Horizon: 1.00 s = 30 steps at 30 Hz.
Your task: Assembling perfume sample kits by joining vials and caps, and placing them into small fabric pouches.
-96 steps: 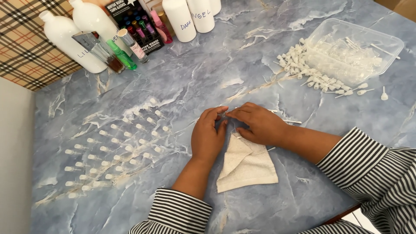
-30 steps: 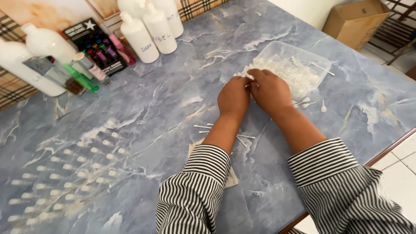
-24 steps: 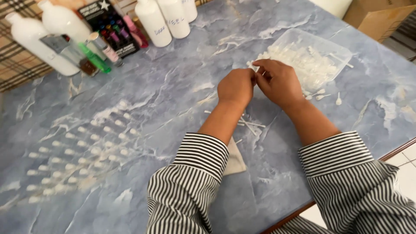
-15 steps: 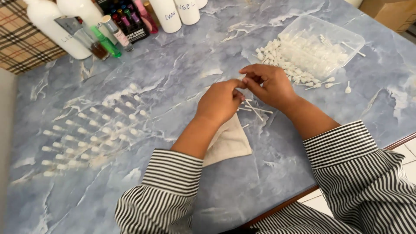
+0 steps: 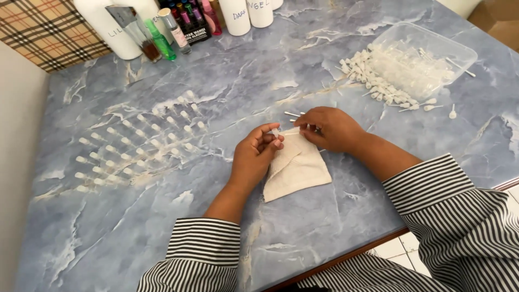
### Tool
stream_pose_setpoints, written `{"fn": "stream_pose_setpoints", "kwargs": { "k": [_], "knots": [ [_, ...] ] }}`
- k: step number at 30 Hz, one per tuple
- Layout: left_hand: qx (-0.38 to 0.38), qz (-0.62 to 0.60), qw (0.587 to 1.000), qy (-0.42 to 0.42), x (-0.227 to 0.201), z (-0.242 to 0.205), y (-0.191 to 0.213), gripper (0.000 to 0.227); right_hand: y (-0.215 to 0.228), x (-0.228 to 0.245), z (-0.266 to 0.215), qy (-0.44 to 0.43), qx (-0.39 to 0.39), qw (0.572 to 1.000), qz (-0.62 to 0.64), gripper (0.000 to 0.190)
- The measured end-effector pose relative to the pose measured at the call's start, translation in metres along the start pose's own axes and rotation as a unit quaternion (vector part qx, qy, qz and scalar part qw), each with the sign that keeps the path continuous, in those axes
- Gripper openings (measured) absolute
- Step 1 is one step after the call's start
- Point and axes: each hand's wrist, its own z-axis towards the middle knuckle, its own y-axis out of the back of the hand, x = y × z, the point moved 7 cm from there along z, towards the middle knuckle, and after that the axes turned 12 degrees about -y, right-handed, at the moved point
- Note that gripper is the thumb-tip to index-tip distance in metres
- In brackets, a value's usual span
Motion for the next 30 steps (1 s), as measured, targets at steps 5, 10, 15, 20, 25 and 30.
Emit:
{"fn": "stream_pose_setpoints", "kwargs": {
  "k": [5,10,15,20,25,30],
  "knots": [
    [-0.004,0.006,1.0,-0.018,-0.005,-0.003,-0.002,0.04,-0.009,0.006,-0.001,0.051,0.019,0.996,-0.074,0.016],
    [0.01,0.02,0.999,-0.023,-0.005,-0.004,-0.005,0.038,-0.01,0.008,-0.001,0.051,0.021,0.992,-0.11,0.016],
    [-0.026,-0.014,0.999,-0.037,-0.01,-0.003,0.0,0.031,0.012,0.018,0.002,0.007,-0.056,0.998,0.005,0.016],
    [-0.053,-0.025,0.997,-0.051,-0.007,-0.003,0.004,0.027,0.019,0.038,0.011,-0.007,-0.058,0.998,0.02,0.015],
    [-0.096,0.0,0.993,-0.065,-0.013,-0.005,0.01,0.024,0.018,0.06,0.012,0.034,-0.091,0.995,0.019,0.011],
    [-0.105,-0.003,0.992,-0.063,-0.018,-0.005,0.009,0.023,0.008,0.049,-0.002,0.083,-0.119,0.988,-0.055,0.011]
  ]
}}
